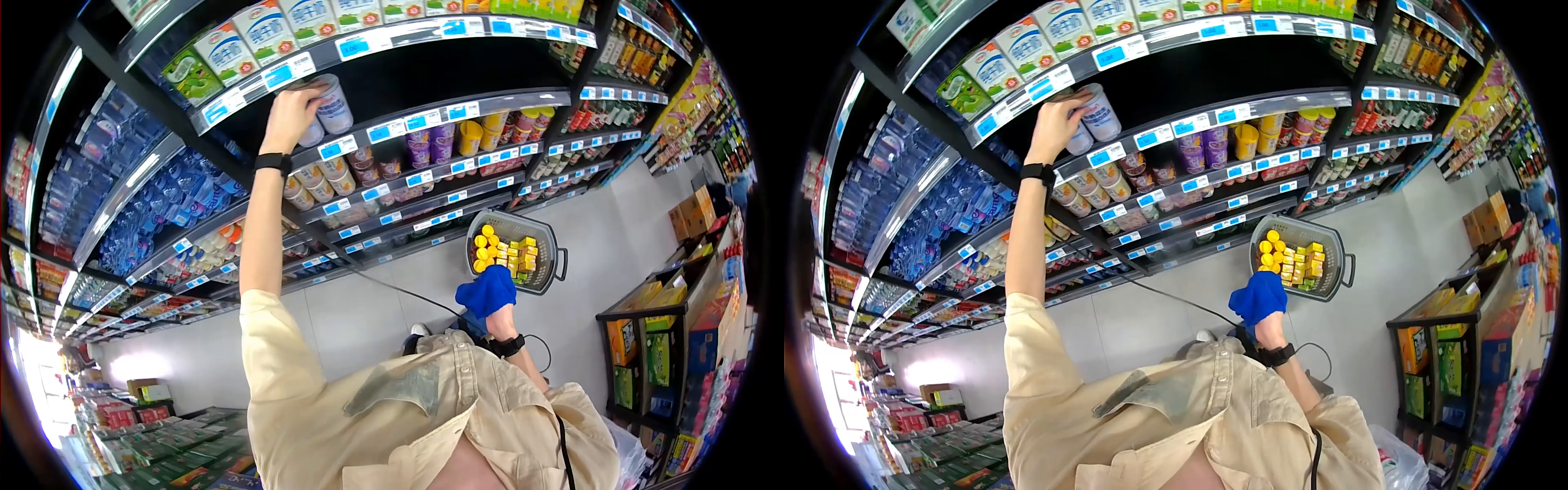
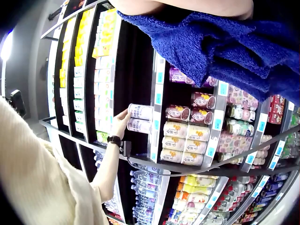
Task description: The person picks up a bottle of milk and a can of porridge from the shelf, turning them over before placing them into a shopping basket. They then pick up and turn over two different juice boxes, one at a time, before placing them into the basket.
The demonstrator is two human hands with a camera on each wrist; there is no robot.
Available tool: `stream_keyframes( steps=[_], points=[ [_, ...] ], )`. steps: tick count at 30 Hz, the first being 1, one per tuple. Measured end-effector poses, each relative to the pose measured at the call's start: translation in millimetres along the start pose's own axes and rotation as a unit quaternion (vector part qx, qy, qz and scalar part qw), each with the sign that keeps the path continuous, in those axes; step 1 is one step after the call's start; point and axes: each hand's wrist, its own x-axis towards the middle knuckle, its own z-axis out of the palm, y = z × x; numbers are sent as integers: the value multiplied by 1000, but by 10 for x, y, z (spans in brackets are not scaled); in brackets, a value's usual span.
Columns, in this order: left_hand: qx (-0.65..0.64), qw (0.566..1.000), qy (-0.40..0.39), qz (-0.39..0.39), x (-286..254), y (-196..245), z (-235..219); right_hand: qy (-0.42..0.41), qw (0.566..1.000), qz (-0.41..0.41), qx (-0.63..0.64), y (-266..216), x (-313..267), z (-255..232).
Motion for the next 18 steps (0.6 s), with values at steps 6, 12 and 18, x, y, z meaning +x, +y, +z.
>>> stream_keyframes(
  steps=[6, 12, 18],
  points=[
    [22, 1000, -11, -17, -2, 123, -28, 5, 1000, -17, 12, 208, 144, -330],
    [15, 1000, -11, -18, -35, 171, 8, -53, 997, -1, 53, 31, 111, -397],
    [79, 994, 54, 52, -130, 203, 128, -87, 990, 68, 85, -190, 231, -829]
  ],
)
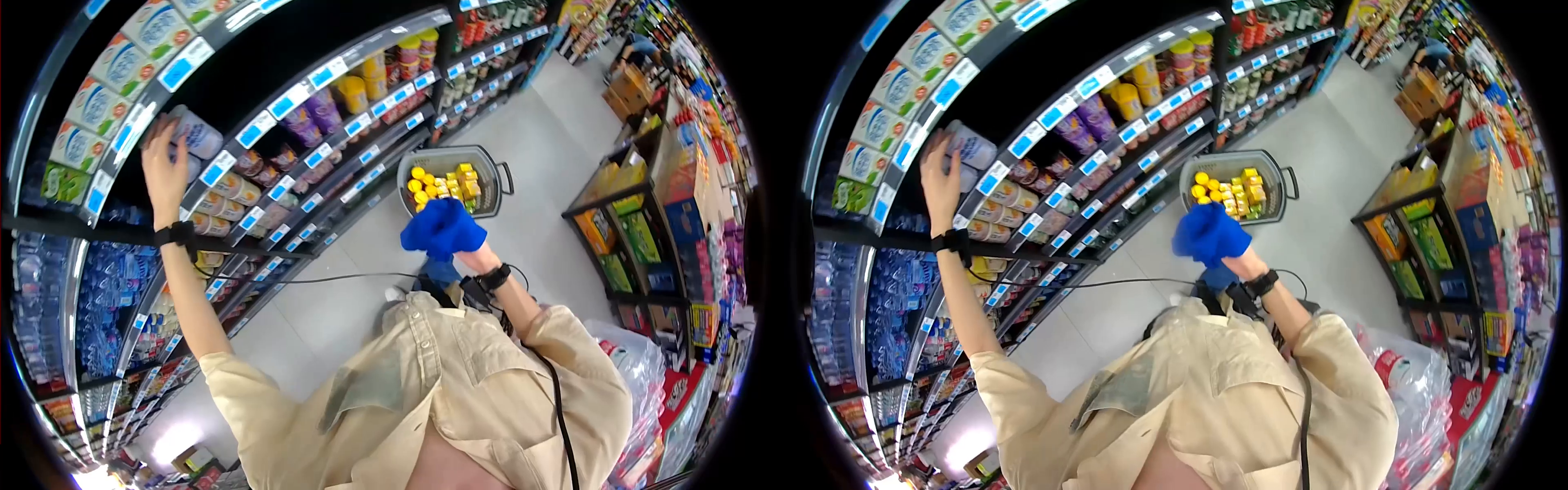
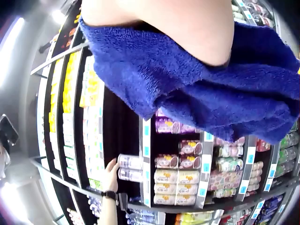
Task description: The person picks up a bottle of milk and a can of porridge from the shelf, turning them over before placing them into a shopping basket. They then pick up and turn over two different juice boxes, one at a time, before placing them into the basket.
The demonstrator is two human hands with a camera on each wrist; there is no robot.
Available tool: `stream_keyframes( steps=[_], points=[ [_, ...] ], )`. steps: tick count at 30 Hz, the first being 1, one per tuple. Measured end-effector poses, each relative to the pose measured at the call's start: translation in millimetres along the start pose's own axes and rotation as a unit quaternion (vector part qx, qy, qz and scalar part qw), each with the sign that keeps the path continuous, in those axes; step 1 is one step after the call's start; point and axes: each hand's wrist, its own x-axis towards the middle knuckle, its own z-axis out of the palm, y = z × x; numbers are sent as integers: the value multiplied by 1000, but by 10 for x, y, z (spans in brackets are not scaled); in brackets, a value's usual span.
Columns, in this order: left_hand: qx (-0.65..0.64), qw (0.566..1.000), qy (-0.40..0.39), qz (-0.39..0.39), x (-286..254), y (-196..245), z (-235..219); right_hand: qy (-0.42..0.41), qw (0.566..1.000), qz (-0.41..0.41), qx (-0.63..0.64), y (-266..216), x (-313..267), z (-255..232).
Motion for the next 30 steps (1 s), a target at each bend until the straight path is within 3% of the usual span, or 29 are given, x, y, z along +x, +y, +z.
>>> stream_keyframes(
  steps=[1, 4, 5, 8, 9, 11, 12, 15, 17, 20, 22, 24, 27, 30],
  points=[
    [1, 1000, 2, -6, -5, 86, 42, -2, 1000, 7, 22, -67, -17, -51],
    [-44, 997, 60, -30, 19, 571, -77, -63, 990, -63, -107, -372, -6, -189],
    [-74, 995, 66, -32, 1, 707, -46, -25, 999, -39, -4, -433, -12, -204],
    [-186, 980, 58, -32, -55, 1144, 104, 0, 999, -53, -10, -570, -71, -448],
    [-202, 978, 36, -36, -88, 1309, 204, 52, 997, -62, -17, -537, -93, -616],
    [-298, 945, -62, -117, -201, 1628, 495, 57, 995, -84, -5, -593, -116, -799],
    [-311, 941, -102, -88, -214, 1781, 652, 60, 994, -95, 1, -610, -102, -875],
    [-365, 896, -245, -54, -518, 2107, 1428, 132, 988, -70, 48, -665, -79, -1043],
    [-429, 837, -331, -71, -789, 2332, 2020, 166, 984, -60, 37, -788, -40, -1059],
    [-436, 781, -438, -91, -1212, 2664, 2855, 193, 976, -35, 91, -569, -37, -1641],
    [-451, 764, -455, -81, -1684, 2815, 3508, 203, 966, -43, 151, -629, -10, -1711],
    [-440, 740, -497, -106, -1923, 3020, 3897, 228, 957, -23, 178, -382, -90, -2177],
    [-406, 717, -549, -140, -2256, 3287, 4489, 340, 916, 38, 209, -134, -247, -2692],
    [-376, 734, -547, -142, -2524, 3522, 5057, 429, 873, 68, 222, 158, -402, -3114]
  ],
)
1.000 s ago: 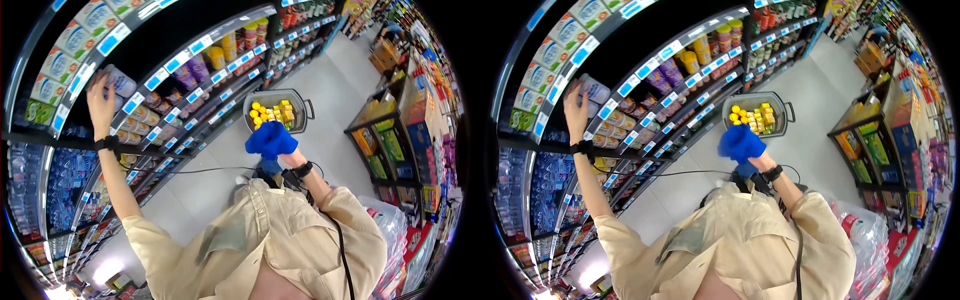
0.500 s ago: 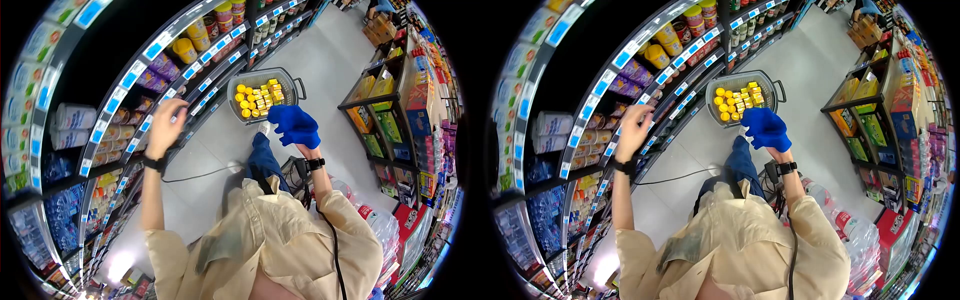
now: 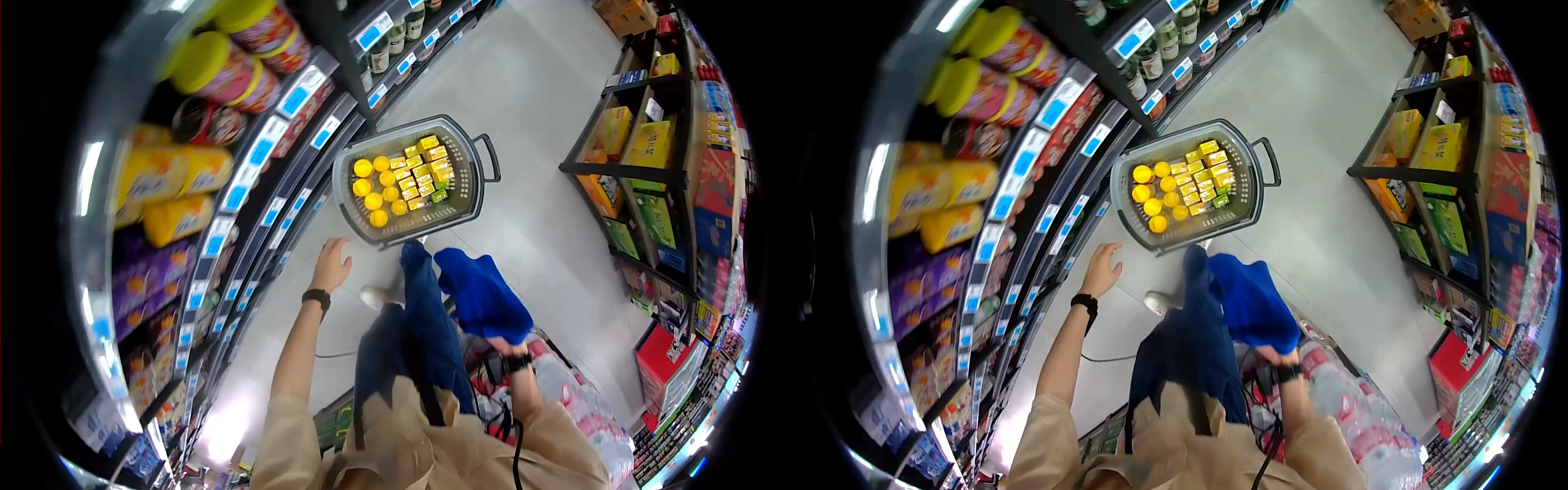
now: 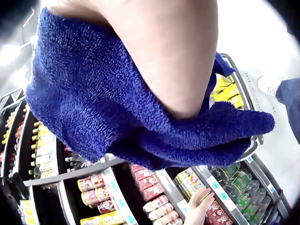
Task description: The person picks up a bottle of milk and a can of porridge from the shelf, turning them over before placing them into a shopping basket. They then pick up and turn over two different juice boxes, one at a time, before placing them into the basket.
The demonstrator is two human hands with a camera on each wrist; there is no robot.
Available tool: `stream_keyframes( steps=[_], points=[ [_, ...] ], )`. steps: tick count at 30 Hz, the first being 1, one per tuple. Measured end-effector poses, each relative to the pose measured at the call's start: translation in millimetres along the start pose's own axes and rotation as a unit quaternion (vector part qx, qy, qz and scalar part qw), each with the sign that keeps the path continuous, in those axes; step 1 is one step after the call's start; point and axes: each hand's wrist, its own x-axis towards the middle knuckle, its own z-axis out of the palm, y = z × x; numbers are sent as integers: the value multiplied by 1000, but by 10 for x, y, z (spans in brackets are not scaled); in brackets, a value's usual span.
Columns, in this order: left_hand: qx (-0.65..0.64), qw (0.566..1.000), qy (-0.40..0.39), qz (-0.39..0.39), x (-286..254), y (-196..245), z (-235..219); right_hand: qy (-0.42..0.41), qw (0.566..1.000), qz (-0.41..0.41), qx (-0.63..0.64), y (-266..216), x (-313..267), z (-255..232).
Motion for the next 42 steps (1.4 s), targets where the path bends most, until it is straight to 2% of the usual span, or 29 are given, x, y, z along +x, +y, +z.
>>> stream_keyframes(
  steps=[4, 5, 8, 9, 11, 16, 20, 25, 28, 31, 35, 36, 37, 40, 41, 42],
  points=[
    [61, 998, 14, -28, 658, -270, 447, 109, 994, 18, 20, 167, 356, -526],
    [42, 998, 13, -41, 841, -360, 549, 129, 991, 22, 23, 209, 430, -633],
    [36, 992, 41, -115, 1365, -1019, 1103, 188, 981, 37, 34, 370, 601, -940],
    [19, 984, 9, -176, 1554, -942, 1129, 203, 978, 42, 36, 407, 637, -1041],
    [44, 973, 17, -225, 1877, -1008, 1330, 230, 971, 53, 40, 459, 736, -1185],
    [101, 948, 25, -302, 2557, -1234, 1759, 272, 958, 77, 49, 504, 976, -1405],
    [137, 946, 33, -291, 2887, -1482, 2030, 294, 950, 86, 52, 546, 1126, -1534],
    [180, 935, 53, -300, 2989, -1649, 2160, 305, 947, 93, 47, 560, 1211, -1626],
    [171, 945, 69, -270, 2869, -1643, 2112, 302, 949, 88, 37, 516, 1171, -1638],
    [163, 947, 117, -251, 2680, -1509, 2013, 282, 956, 73, 25, 438, 1157, -1591],
    [122, 953, 148, -234, 2293, -1111, 1664, 238, 970, 47, -2, 278, 1063, -1404],
    [103, 954, 147, -240, 2176, -964, 1526, 223, 974, 39, -9, 221, 1029, -1324],
    [94, 959, 183, -193, 2021, -794, 1366, 202, 979, 30, -17, 156, 1009, -1223],
    [4, 969, 143, -204, 1509, -251, 691, 122, 992, 8, -43, -45, 966, -822],
    [28, 973, 168, -154, 1284, -74, 448, 92, 994, 5, -57, -81, 907, -669],
    [-31, 977, 139, -155, 1073, 115, 161, 63, 996, 0, -68, -130, 833, -502]
  ],
)
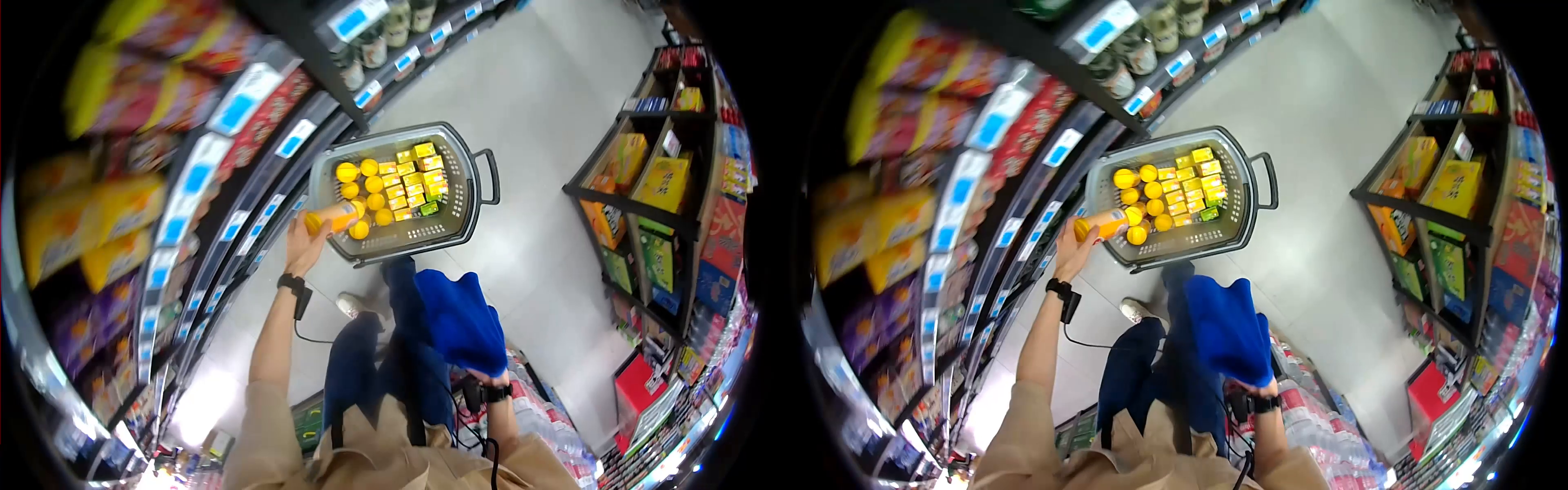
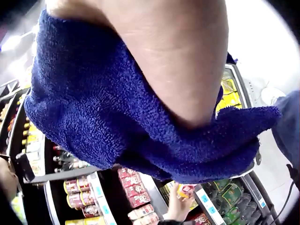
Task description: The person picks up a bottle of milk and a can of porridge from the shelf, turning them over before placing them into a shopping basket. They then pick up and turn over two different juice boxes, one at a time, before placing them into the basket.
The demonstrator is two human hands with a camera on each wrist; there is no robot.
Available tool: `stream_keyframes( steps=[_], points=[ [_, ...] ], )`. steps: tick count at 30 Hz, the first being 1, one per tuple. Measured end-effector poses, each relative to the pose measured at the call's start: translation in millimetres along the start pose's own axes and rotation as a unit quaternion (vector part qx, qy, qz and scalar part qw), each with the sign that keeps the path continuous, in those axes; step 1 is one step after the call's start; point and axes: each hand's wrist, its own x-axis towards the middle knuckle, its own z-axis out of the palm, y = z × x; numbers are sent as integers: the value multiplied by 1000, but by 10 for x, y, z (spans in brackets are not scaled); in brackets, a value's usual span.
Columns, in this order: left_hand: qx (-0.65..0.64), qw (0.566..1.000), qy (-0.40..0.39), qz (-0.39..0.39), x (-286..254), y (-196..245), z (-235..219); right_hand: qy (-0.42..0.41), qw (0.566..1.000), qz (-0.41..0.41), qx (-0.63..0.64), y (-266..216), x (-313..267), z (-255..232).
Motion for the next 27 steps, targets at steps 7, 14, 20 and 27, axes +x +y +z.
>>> stream_keyframes(
  steps=[7, 14, 20, 27],
  points=[
    [-183, 970, -158, 4, -1566, 1057, -2379, -231, 965, -35, -119, -137, -861, 1211],
    [-285, 927, -243, -13, -3155, 1160, -3680, -443, 851, -96, -266, 381, -1878, 2387],
    [-233, 947, -221, -21, -4052, 773, -3913, -534, 781, -100, -308, 1142, -2333, 2888],
    [-269, 962, 28, 14, -4794, 45, -3766, -545, 815, 15, -197, 1800, -2899, 2900]
  ],
)
